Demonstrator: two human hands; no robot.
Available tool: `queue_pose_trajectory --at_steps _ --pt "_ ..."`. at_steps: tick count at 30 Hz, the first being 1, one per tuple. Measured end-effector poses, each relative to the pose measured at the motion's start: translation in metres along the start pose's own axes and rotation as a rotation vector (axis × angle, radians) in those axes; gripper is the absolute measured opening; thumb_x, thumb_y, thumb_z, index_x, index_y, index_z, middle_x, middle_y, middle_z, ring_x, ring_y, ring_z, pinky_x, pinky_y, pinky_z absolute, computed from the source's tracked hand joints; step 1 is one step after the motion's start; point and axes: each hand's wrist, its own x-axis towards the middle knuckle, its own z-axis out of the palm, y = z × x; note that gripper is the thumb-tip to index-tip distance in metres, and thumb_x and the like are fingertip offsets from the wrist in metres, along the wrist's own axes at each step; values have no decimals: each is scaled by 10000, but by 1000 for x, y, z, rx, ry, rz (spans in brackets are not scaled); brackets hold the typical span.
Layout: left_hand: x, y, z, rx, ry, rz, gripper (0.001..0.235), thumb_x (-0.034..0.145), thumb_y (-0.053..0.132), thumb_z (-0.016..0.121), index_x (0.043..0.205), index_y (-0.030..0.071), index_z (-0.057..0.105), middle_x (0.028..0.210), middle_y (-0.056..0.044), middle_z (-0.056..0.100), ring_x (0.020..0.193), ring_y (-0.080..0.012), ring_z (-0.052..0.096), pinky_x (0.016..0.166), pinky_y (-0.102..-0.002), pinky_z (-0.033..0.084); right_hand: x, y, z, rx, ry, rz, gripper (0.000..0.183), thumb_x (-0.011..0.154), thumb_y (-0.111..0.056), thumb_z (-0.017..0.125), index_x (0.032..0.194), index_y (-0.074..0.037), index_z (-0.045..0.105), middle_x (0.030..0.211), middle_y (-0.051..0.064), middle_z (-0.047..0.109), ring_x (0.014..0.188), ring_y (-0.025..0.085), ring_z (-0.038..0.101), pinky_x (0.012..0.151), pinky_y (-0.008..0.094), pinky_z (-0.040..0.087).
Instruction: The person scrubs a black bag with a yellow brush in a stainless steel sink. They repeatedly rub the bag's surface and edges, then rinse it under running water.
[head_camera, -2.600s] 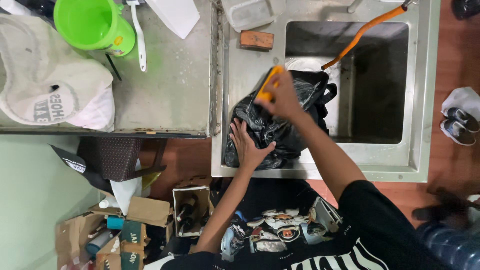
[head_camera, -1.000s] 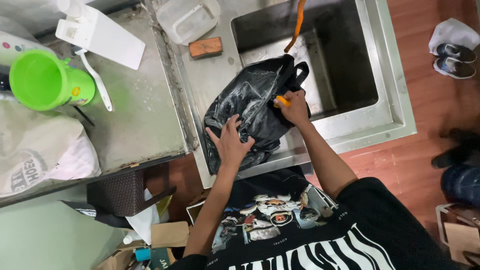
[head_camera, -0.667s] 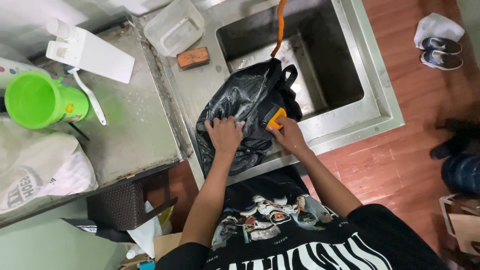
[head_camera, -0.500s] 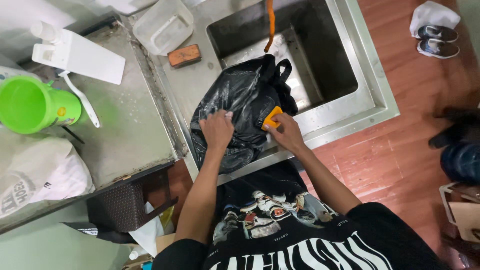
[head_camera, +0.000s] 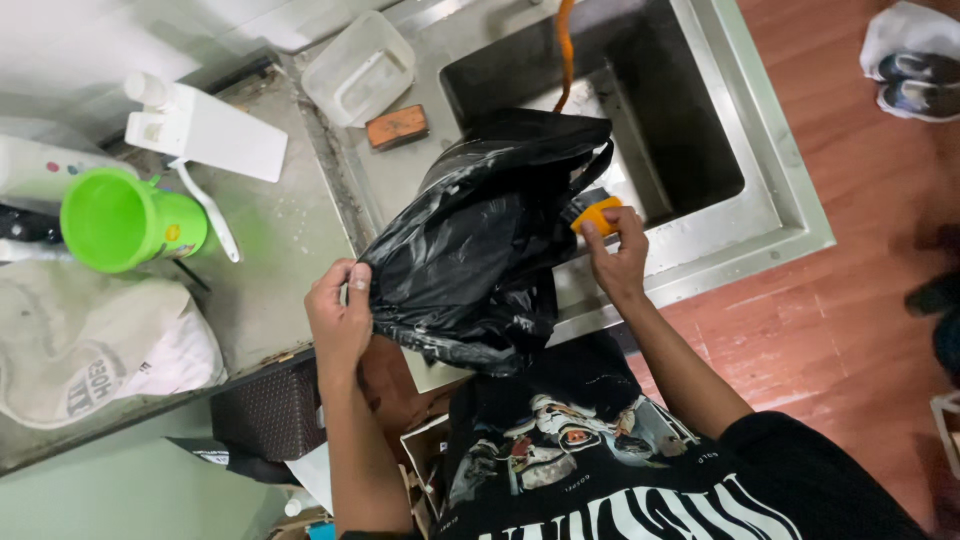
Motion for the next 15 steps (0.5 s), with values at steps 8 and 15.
queue_pose_trajectory --at_steps 8,15 --pt "-62 -121 6 122 121 -361 220 1134 296 574 1167 129 714 777 -214 598 796 -437 641 805 -537 507 63 5 97 -116 103 -99 316 1100 -407 776 1113 -135 615 1025 89 517 962 357 593 915 470 468" --pt "-52 -88 13 156 162 -410 259 1186 313 480 1225 149 677 937 -246 727 942 -498 722 859 -592 554 46 -64 234 -87 -181 -619 362 967 -489 813 996 -160 664 948 76 513 906 371 600 936 542 426"
